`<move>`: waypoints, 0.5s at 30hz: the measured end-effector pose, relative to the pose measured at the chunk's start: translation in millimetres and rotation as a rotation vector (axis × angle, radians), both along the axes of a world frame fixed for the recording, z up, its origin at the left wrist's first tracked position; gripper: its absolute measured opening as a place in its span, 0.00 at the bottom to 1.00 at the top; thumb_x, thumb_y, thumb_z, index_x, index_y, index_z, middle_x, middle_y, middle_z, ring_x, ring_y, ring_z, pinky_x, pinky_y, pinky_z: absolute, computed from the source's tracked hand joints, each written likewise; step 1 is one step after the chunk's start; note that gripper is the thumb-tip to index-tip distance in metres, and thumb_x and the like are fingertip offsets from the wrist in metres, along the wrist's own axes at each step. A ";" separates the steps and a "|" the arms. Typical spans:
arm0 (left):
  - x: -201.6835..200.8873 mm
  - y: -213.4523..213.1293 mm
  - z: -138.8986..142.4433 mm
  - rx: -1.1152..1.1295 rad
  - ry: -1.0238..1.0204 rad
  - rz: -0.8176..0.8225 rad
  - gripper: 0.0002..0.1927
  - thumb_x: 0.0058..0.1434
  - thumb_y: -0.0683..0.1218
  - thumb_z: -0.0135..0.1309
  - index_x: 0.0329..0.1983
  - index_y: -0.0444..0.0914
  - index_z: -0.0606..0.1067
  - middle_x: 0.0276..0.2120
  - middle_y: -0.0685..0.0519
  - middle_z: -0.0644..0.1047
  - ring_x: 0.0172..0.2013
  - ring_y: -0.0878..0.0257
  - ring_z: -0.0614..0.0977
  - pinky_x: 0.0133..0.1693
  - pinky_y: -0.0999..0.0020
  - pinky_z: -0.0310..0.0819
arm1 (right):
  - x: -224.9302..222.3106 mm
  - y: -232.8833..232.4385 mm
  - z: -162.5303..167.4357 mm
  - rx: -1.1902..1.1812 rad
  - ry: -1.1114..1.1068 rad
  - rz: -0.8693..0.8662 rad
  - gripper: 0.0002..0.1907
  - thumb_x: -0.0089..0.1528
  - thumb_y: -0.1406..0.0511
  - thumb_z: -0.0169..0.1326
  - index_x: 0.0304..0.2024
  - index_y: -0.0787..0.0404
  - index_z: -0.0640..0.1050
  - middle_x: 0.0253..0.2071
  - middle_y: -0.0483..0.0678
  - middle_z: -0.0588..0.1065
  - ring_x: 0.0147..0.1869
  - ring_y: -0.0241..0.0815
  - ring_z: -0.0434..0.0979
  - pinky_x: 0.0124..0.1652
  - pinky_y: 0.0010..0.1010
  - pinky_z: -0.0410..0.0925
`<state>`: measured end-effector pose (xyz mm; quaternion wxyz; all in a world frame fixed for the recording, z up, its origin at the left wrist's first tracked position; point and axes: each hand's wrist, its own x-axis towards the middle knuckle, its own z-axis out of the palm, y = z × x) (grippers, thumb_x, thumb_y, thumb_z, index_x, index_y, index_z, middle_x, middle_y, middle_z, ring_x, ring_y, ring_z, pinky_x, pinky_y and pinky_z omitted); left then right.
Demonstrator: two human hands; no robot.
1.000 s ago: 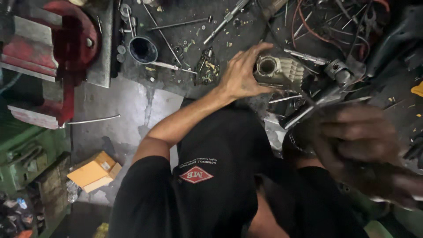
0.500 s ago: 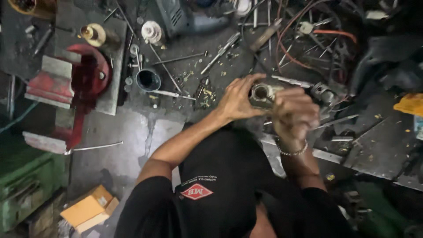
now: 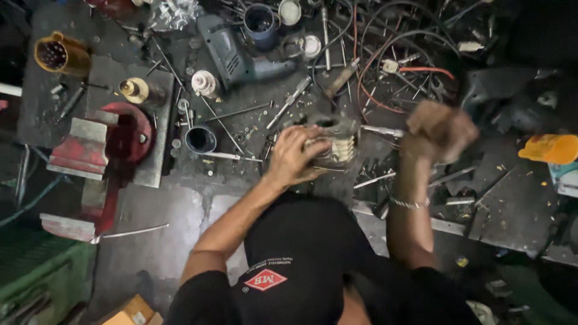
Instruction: The person cleans a metallic mechanical part on a cluttered workbench using a screwdriver and a rag. They scrape the surface and wipe away debris repeatedly.
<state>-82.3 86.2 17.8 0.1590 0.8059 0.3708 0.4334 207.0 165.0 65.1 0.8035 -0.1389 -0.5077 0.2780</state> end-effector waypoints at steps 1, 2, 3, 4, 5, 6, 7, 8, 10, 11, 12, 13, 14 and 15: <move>-1.5 -5.6 -7.4 0.093 0.063 -0.018 0.41 0.41 0.54 0.73 0.60 0.48 0.71 0.56 0.46 0.74 0.57 0.49 0.76 0.57 0.47 0.69 | -11.7 7.0 -7.7 -0.083 0.023 0.029 0.20 0.66 0.65 0.48 0.19 0.58 0.61 0.14 0.43 0.56 0.15 0.41 0.57 0.18 0.35 0.58; -3.1 -8.4 -16.0 0.202 0.128 -0.037 0.38 0.43 0.54 0.70 0.59 0.48 0.71 0.56 0.43 0.73 0.57 0.47 0.74 0.56 0.44 0.68 | -21.0 11.9 -13.4 -0.152 0.050 0.058 0.23 0.66 0.67 0.49 0.16 0.58 0.60 0.14 0.45 0.56 0.15 0.43 0.56 0.18 0.35 0.57; -3.4 -9.8 -25.2 0.250 0.237 -0.067 0.34 0.47 0.52 0.67 0.59 0.52 0.71 0.57 0.45 0.72 0.58 0.49 0.74 0.57 0.46 0.67 | -33.2 17.9 -19.6 -0.182 0.044 0.057 0.24 0.65 0.67 0.49 0.15 0.59 0.58 0.14 0.46 0.57 0.14 0.42 0.56 0.17 0.34 0.56; -2.2 -13.0 -34.0 0.297 0.345 -0.094 0.30 0.52 0.49 0.64 0.60 0.56 0.72 0.58 0.47 0.72 0.60 0.51 0.73 0.58 0.47 0.66 | -43.8 24.0 -25.0 -0.213 0.037 0.057 0.25 0.65 0.68 0.50 0.14 0.60 0.57 0.13 0.47 0.58 0.14 0.42 0.56 0.17 0.33 0.56; -1.0 -17.6 -42.1 0.337 0.452 -0.118 0.28 0.57 0.47 0.62 0.60 0.61 0.72 0.59 0.49 0.71 0.61 0.53 0.72 0.59 0.49 0.66 | -52.8 26.1 -29.6 -0.237 0.039 0.037 0.24 0.66 0.68 0.49 0.15 0.60 0.58 0.14 0.47 0.58 0.14 0.41 0.57 0.18 0.34 0.57; 0.1 -22.5 -49.1 0.330 0.447 -0.196 0.27 0.56 0.47 0.59 0.60 0.59 0.73 0.60 0.49 0.72 0.61 0.52 0.73 0.59 0.49 0.66 | -62.3 29.0 -34.3 -0.266 0.043 0.016 0.23 0.67 0.68 0.48 0.16 0.60 0.59 0.14 0.47 0.58 0.15 0.41 0.57 0.19 0.34 0.58; 1.7 -29.8 -54.5 0.316 0.440 -0.276 0.26 0.56 0.47 0.56 0.60 0.57 0.73 0.61 0.48 0.72 0.62 0.51 0.73 0.60 0.50 0.67 | -68.0 32.1 -37.8 -0.247 0.022 0.007 0.20 0.66 0.68 0.49 0.22 0.66 0.59 0.14 0.46 0.58 0.15 0.41 0.57 0.19 0.34 0.59; 2.1 -37.4 -57.3 0.296 0.432 -0.355 0.26 0.56 0.48 0.53 0.59 0.56 0.74 0.62 0.47 0.73 0.62 0.50 0.74 0.60 0.50 0.67 | -75.3 34.8 -42.0 -0.231 0.002 0.000 0.19 0.66 0.68 0.49 0.27 0.72 0.58 0.14 0.46 0.58 0.15 0.40 0.57 0.19 0.34 0.59; 2.4 -50.8 -60.5 0.060 0.374 -0.302 0.24 0.57 0.47 0.57 0.58 0.52 0.75 0.60 0.52 0.74 0.62 0.54 0.75 0.60 0.49 0.66 | -83.6 38.4 -44.5 -0.300 -0.116 -0.017 0.18 0.67 0.67 0.49 0.28 0.74 0.61 0.15 0.46 0.61 0.16 0.40 0.59 0.20 0.34 0.61; 0.2 -55.2 -59.5 -0.059 0.345 -0.276 0.23 0.57 0.46 0.59 0.58 0.51 0.76 0.59 0.55 0.75 0.62 0.56 0.75 0.60 0.48 0.66 | -85.3 38.8 -45.5 -0.389 -0.212 -0.031 0.20 0.69 0.67 0.49 0.23 0.70 0.64 0.16 0.48 0.63 0.18 0.41 0.62 0.22 0.33 0.61; -4.8 -56.1 -57.6 -0.052 0.255 -0.298 0.20 0.58 0.47 0.61 0.55 0.49 0.76 0.57 0.53 0.75 0.60 0.55 0.76 0.59 0.48 0.67 | -84.0 38.0 -46.7 -0.478 -0.306 -0.050 0.23 0.70 0.66 0.49 0.19 0.65 0.67 0.17 0.49 0.66 0.19 0.42 0.64 0.23 0.33 0.61; -13.1 -55.9 -54.6 -0.049 0.164 -0.322 0.18 0.58 0.48 0.63 0.53 0.47 0.77 0.55 0.52 0.76 0.58 0.54 0.77 0.59 0.47 0.67 | -80.2 35.5 -48.8 -0.483 -0.228 -0.023 0.24 0.71 0.65 0.50 0.18 0.64 0.66 0.17 0.48 0.65 0.19 0.41 0.62 0.24 0.33 0.60; -21.2 -54.0 -50.7 -0.055 0.071 -0.345 0.17 0.59 0.48 0.65 0.50 0.45 0.77 0.53 0.50 0.76 0.56 0.54 0.78 0.58 0.47 0.68 | -74.2 31.8 -46.3 -0.494 -0.151 0.004 0.26 0.71 0.65 0.51 0.17 0.62 0.65 0.17 0.47 0.65 0.18 0.40 0.61 0.24 0.33 0.59; -29.2 -51.3 -46.2 -0.072 0.014 -0.284 0.15 0.59 0.47 0.65 0.48 0.44 0.77 0.53 0.50 0.77 0.55 0.53 0.78 0.56 0.49 0.69 | -69.5 25.3 -42.7 -0.513 -0.073 0.032 0.28 0.72 0.64 0.52 0.16 0.61 0.64 0.16 0.46 0.64 0.18 0.39 0.60 0.25 0.34 0.58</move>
